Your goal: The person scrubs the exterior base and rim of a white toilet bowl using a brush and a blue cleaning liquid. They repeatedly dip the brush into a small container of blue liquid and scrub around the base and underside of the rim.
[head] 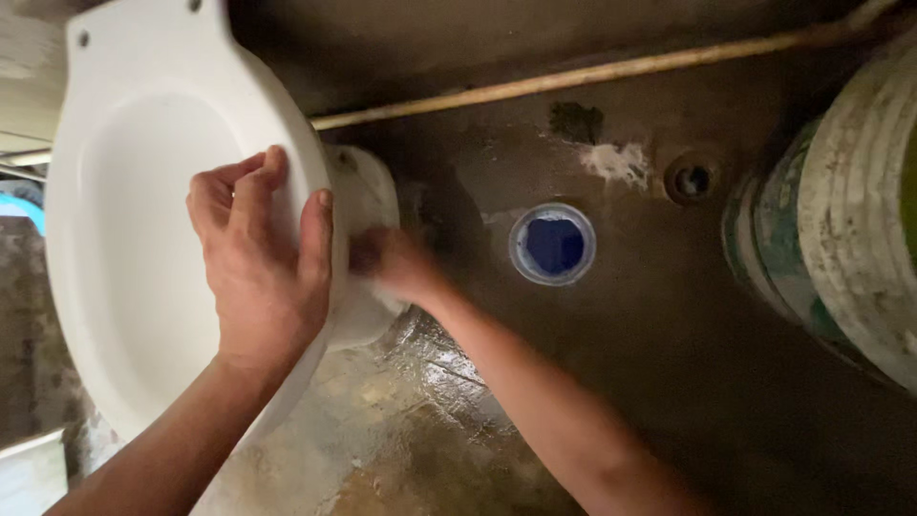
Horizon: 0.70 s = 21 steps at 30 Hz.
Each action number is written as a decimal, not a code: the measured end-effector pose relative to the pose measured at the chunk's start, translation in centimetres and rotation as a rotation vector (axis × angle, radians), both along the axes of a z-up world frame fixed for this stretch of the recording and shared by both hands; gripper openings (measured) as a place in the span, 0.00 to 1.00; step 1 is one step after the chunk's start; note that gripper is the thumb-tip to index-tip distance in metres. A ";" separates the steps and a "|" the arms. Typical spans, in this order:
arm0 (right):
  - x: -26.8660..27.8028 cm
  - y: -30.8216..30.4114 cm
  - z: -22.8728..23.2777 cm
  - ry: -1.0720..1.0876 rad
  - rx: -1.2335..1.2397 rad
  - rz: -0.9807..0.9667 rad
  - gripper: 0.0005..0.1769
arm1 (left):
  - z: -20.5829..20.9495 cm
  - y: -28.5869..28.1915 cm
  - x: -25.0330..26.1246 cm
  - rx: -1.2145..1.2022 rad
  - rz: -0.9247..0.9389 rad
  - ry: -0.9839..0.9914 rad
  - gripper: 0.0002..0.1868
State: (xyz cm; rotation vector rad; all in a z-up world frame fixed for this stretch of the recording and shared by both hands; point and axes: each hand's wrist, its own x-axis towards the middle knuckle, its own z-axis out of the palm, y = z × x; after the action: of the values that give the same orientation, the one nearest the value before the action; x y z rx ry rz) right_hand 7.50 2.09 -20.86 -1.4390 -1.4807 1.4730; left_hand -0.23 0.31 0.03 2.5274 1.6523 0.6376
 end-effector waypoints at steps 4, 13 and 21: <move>-0.1 1.8 -1.9 -0.031 0.013 0.044 0.21 | -0.2 -0.6 -0.2 -0.011 0.005 0.015 0.19; -2.4 2.3 -5.4 -0.008 -0.141 -0.054 0.25 | -0.3 -0.4 -0.2 0.003 0.005 0.024 0.19; -5.2 1.1 -9.3 -0.083 0.073 -0.057 0.22 | -0.5 -0.5 -0.3 -0.011 0.000 0.010 0.18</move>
State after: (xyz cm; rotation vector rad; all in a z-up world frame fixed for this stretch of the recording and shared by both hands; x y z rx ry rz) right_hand 2.27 3.16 -30.20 -1.5023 -1.5139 1.3262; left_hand -0.57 -0.22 -0.43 2.5263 1.6547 0.6154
